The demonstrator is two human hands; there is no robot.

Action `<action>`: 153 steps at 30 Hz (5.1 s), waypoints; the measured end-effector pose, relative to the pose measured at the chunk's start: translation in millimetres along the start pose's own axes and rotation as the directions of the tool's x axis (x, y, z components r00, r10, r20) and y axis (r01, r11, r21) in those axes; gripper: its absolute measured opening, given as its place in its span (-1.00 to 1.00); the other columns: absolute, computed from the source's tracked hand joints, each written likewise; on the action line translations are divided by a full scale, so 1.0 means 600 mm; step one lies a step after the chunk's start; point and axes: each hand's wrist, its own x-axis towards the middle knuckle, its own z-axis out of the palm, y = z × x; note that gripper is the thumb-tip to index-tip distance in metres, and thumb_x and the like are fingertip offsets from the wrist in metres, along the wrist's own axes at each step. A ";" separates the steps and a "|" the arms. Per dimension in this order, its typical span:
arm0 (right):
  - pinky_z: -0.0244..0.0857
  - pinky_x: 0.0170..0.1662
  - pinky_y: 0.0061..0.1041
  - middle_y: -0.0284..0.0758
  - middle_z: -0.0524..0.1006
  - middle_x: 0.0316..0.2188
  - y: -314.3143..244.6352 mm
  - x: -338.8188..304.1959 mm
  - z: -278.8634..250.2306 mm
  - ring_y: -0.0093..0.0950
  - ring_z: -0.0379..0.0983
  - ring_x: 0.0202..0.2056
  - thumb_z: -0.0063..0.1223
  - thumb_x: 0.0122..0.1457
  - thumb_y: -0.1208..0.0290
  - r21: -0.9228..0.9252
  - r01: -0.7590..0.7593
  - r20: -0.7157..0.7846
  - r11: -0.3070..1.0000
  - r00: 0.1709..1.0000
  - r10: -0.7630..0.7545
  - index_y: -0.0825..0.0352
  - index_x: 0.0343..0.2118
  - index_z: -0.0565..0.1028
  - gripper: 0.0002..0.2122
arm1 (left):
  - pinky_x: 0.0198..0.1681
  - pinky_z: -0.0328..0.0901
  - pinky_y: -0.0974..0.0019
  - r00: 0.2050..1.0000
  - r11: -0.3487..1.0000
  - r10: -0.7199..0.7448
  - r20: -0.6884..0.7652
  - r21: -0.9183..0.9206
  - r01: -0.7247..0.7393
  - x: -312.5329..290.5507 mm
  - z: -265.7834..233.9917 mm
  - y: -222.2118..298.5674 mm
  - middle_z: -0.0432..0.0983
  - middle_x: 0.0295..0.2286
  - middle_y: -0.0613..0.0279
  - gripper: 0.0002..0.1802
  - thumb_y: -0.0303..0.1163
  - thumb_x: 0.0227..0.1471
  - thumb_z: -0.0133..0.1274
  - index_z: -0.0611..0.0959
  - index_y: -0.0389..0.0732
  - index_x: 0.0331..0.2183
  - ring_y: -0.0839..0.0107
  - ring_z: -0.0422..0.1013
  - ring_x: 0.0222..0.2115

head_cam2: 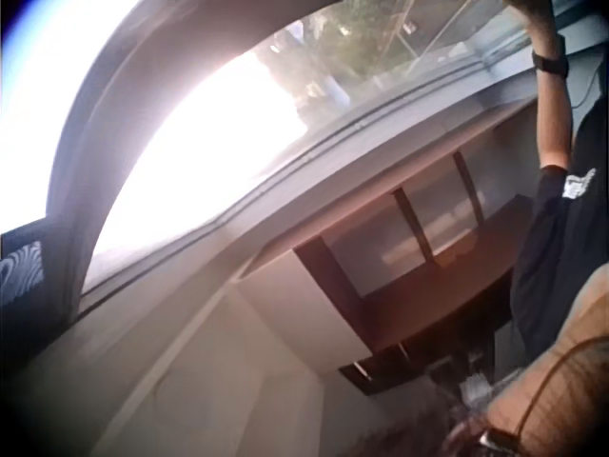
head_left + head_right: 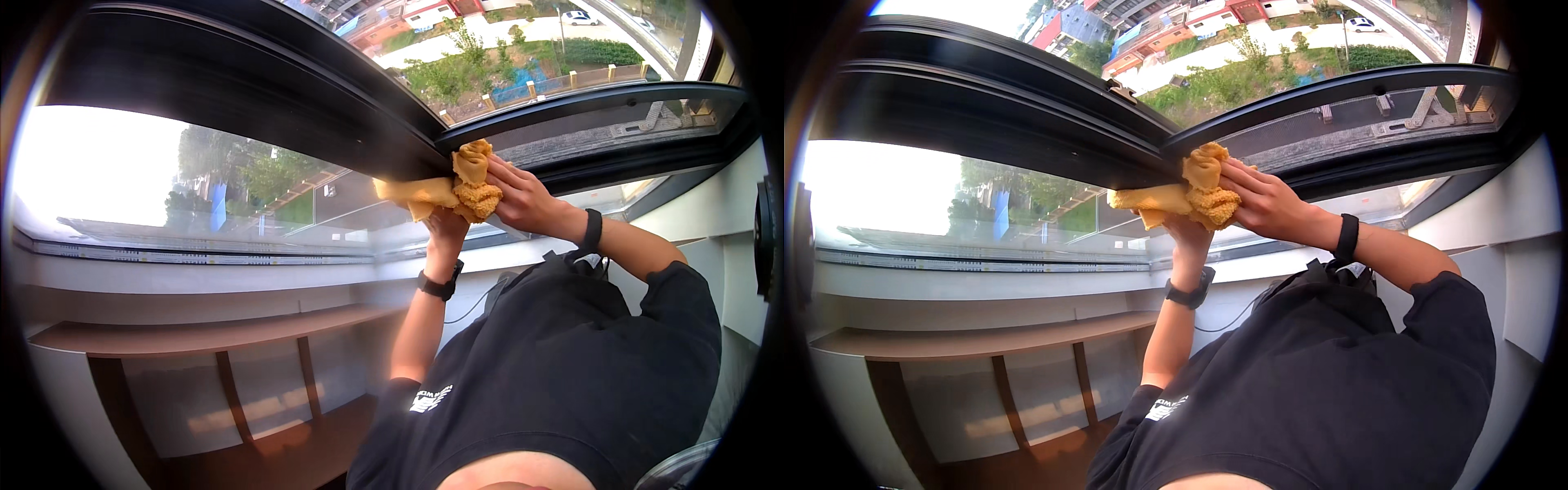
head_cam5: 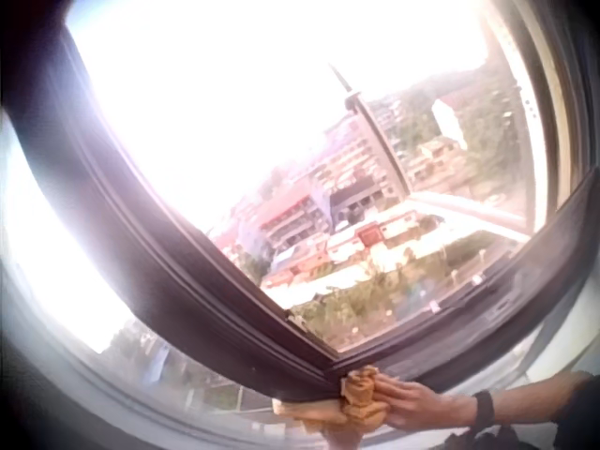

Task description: The person cleans surfaces with a cloth, wiping down a countertop, a window frame, and the outer panels and edges of a cabinet.

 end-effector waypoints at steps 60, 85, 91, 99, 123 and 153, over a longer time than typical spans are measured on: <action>0.34 -0.07 -0.27 -0.29 0.51 -0.18 0.029 -0.180 -0.143 -0.27 0.41 -0.08 0.18 -0.36 0.54 -0.116 -0.487 -0.156 0.866 0.870 0.468 0.44 -0.48 0.55 -0.75 | -0.08 0.23 0.08 0.819 0.956 0.140 0.557 -0.293 0.035 -0.011 -0.039 0.169 0.36 -0.15 -0.13 -0.40 -0.62 -0.20 0.11 0.42 -0.43 -0.01 -0.04 0.29 -0.17; 0.29 0.01 -0.25 -0.17 0.54 -0.18 0.217 -0.368 -0.333 -0.13 0.43 -0.06 0.04 -0.03 0.59 -0.312 -0.818 -0.750 0.484 0.524 0.403 0.43 -0.24 0.54 -0.76 | 0.19 0.01 0.33 0.634 0.677 0.718 0.285 -0.079 -0.731 0.113 0.273 0.446 0.27 0.08 0.13 -0.52 -0.38 -0.10 -0.06 0.52 -0.38 -0.09 0.33 0.15 0.14; 0.25 0.07 -0.21 -0.20 0.49 -0.07 0.185 -0.369 -0.300 -0.11 0.36 0.01 0.08 0.08 0.51 -0.431 -0.744 -0.644 0.511 0.650 0.403 0.43 -0.12 0.50 -0.72 | 0.16 0.06 0.32 0.699 0.758 0.649 0.300 -0.181 -0.626 0.073 0.245 0.395 0.25 0.10 0.13 -0.53 -0.40 -0.10 -0.05 0.52 -0.42 -0.12 0.33 0.16 0.13; 0.16 0.12 -0.13 -0.08 0.40 -0.01 0.076 -0.291 -0.139 -0.07 0.25 0.07 0.09 0.08 0.30 -0.138 -0.717 -0.500 0.683 0.646 0.577 0.53 -0.06 0.42 -0.56 | 0.03 0.18 0.29 0.795 0.853 0.522 0.309 -0.174 -0.492 0.038 0.131 0.245 0.39 -0.02 0.22 -0.76 -0.46 -0.24 0.04 0.61 -0.28 -0.39 0.37 0.28 0.01; 0.23 -0.03 -0.24 -0.08 0.38 -0.12 0.050 0.119 -0.205 -0.07 0.34 -0.08 0.24 -0.14 0.42 -0.004 -0.368 -0.280 0.930 0.893 0.353 0.37 -0.30 0.55 -0.72 | -0.27 0.25 0.11 0.947 0.972 0.221 -0.231 0.129 -0.196 0.235 -0.087 0.223 0.48 -0.31 0.03 -0.55 -0.18 -0.14 0.10 0.57 -0.33 -0.24 0.04 0.40 -0.36; 0.15 -0.01 -0.17 0.05 0.49 -0.35 0.260 -0.103 -0.440 0.00 0.34 -0.20 -0.16 0.22 0.39 -0.598 -0.582 -0.430 0.551 0.813 0.392 0.52 -0.36 0.51 -0.74 | -0.27 0.16 0.25 0.869 0.875 0.483 0.108 -0.024 -0.483 0.340 0.145 0.480 0.38 -0.46 0.12 -0.83 -0.37 -0.11 -0.05 0.45 -0.21 -0.40 0.27 0.32 -0.38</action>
